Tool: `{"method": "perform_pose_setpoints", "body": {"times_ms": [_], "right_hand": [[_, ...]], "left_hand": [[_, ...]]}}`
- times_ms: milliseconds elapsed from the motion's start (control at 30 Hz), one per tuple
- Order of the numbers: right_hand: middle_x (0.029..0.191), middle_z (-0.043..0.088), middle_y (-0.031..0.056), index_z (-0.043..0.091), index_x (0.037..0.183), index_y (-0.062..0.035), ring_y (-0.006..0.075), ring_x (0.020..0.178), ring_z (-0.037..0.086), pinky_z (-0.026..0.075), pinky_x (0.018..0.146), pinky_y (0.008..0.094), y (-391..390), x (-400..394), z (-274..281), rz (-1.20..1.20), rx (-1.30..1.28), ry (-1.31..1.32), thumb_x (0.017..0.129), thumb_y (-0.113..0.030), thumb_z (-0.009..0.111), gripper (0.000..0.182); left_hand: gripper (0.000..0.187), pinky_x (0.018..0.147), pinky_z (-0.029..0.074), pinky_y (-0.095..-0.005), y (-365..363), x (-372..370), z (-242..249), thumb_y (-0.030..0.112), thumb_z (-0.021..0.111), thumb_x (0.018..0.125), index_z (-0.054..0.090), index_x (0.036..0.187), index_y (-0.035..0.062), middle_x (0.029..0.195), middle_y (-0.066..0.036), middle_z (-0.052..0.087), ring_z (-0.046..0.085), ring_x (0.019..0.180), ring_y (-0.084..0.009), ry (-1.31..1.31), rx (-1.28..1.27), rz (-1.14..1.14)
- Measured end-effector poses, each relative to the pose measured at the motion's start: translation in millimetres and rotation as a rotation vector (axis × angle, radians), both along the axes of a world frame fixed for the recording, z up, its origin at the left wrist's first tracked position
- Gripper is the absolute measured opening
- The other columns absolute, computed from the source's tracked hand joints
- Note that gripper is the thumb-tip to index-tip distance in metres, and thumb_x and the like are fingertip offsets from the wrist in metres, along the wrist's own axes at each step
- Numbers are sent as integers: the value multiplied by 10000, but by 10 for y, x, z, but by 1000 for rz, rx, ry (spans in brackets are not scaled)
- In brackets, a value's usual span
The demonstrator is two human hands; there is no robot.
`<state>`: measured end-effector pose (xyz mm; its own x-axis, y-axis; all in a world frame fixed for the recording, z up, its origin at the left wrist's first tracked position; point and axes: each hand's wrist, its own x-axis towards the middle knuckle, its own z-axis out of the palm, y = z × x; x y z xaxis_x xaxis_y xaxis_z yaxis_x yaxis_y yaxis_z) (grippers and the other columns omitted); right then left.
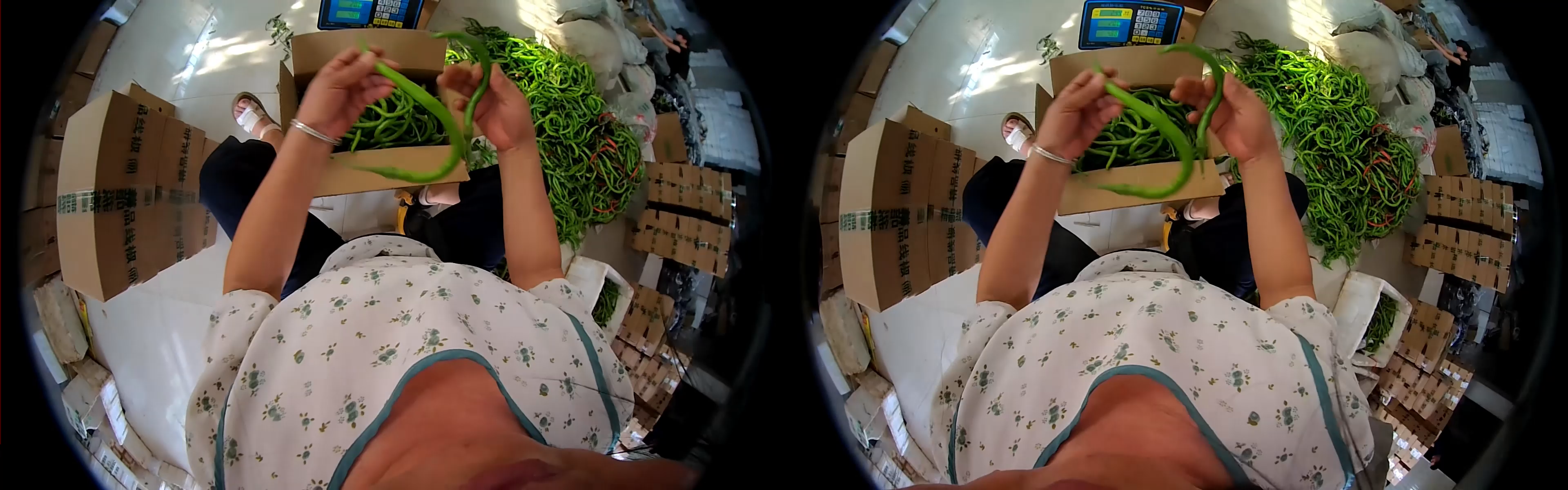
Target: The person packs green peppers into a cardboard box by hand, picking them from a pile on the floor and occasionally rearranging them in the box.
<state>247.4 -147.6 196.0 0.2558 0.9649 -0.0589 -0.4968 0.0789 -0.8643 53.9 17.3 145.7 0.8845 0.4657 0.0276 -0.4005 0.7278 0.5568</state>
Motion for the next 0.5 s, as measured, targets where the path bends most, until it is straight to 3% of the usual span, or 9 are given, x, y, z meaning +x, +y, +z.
{"method": "perform_pose_setpoints", "body": {"times_ms": [100,133,233,267,367,400,500], "right_hand": [[1068,595,180,535,976,-66,301,976,602,520,767,411,-207,-248,-51,87,-6,248,948,-376,402,339],[1043,599,179,536,1020,-72,283,940,613,530,766,410,-317,-326,3,81,-3,259,945,-402,397,367],[1029,603,158,530,1070,-77,245,881,620,538,706,368,-669,-354,-31,75,0,378,933,-443,407,410],[980,602,112,510,1133,-86,194,808,613,530,647,317,-773,-413,68,75,-3,357,918,-459,441,435],[941,585,62,494,1154,-86,154,765,588,504,598,283,-1077,-553,130,-97,-13,168,907,-381,515,385],[907,559,42,488,1140,-82,135,739,551,478,564,254,-1154,-571,152,-134,-11,76,891,-222,572,298],[888,545,52,480,1125,-74,131,716,520,456,525,245,-1506,-520,138,-163,94,226,868,-98,568,272]], "left_hand": [[225,693,545,-238,-380,214,244,155,528,912,515,1105,41,982,-114,622,637,794,-139,-8,108,-28],[189,685,537,-239,-483,251,336,157,555,899,543,1052,47,990,-101,623,637,788,-138,95,212,49],[154,667,525,-242,-762,363,621,172,597,876,565,958,45,971,-82,626,631,767,-128,202,431,226],[151,655,509,-236,-878,427,730,179,632,854,563,880,47,928,-60,631,616,762,-109,175,358,215],[150,658,504,-230,-1126,597,790,167,641,845,554,866,46,897,-45,634,603,775,-98,153,568,232],[135,652,503,-225,-1235,655,854,141,645,838,549,862,49,880,-39,636,602,784,-100,204,655,233],[144,699,500,-254,-1488,904,930,169,615,862,542,897,50,910,-43,630,603,815,-117,156,725,51]]}}
